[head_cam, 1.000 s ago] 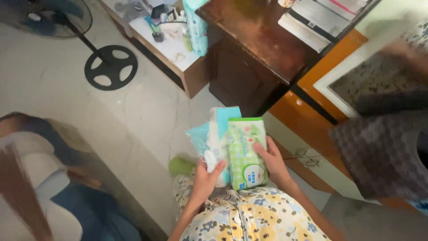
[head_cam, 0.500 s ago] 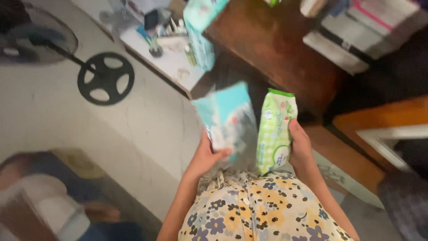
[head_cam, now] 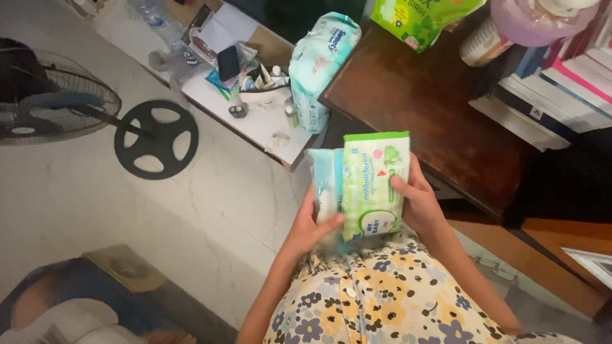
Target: Organizing and moving various toiletry items and personal care products from a bed onto a wooden desk.
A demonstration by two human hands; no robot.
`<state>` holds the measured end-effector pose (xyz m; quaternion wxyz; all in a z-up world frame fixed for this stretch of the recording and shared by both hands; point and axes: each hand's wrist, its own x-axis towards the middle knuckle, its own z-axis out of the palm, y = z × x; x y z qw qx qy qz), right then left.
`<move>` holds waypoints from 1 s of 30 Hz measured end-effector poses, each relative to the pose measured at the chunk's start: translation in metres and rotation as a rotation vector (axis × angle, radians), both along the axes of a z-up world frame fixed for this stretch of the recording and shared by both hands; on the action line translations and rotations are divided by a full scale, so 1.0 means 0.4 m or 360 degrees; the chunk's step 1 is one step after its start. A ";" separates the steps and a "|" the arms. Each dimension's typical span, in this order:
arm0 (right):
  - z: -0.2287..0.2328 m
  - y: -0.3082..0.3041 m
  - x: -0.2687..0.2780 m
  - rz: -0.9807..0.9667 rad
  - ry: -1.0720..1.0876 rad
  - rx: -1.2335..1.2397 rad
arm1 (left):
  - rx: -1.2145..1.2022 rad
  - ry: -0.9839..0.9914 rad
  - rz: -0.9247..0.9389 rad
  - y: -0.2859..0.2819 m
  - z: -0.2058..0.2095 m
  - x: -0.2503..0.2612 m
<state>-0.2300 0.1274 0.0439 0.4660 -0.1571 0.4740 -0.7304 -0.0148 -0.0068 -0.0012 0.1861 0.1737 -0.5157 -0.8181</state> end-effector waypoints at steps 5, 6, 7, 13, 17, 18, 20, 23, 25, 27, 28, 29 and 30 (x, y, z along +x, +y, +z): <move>-0.021 -0.069 0.006 0.0129 -0.0186 0.0335 | -0.0031 -0.0157 0.0248 -0.025 -0.033 -0.050; -0.015 -0.081 0.008 0.0118 -0.0188 0.0329 | -0.0037 -0.0158 0.0237 -0.033 -0.037 -0.059; -0.007 -0.093 0.009 0.0093 -0.0227 0.0391 | 0.0072 -0.0190 0.0229 -0.042 -0.040 -0.071; 0.024 -0.142 -0.063 -0.0080 0.0060 0.0348 | 0.0016 -0.0369 0.0058 -0.104 0.041 -0.157; 0.074 -0.164 -0.127 -0.0314 0.0296 0.0360 | -0.0512 -0.0715 -0.0154 -0.144 0.195 -0.292; 0.108 -0.171 -0.159 -0.0349 0.0296 0.0351 | -0.0532 -0.0705 -0.0183 -0.156 0.192 -0.323; 0.173 -0.178 -0.222 -0.0158 0.0846 0.0764 | 0.0059 -0.0262 -0.0171 -0.175 0.182 -0.384; 0.174 -0.165 -0.355 -0.0267 0.1185 0.0320 | 0.0035 -0.0203 -0.0200 -0.223 0.163 -0.463; 0.216 -0.138 -0.465 -0.0550 0.1675 0.0575 | 0.0078 -0.0205 -0.0243 -0.244 0.223 -0.528; 0.251 -0.117 -0.577 -0.0821 0.2161 0.0827 | 0.0115 -0.0207 -0.0270 -0.264 0.273 -0.592; 0.266 -0.110 -0.633 -0.1026 0.2382 0.0958 | 0.0146 -0.0140 -0.0296 -0.272 0.293 -0.621; 0.283 -0.102 -0.689 -0.1233 0.2600 0.1087 | 0.0178 -0.0072 -0.0322 -0.281 0.313 -0.650; 0.282 -0.106 -0.741 -0.1242 0.2600 0.1083 | 0.0171 -0.0069 -0.0324 -0.292 0.323 -0.684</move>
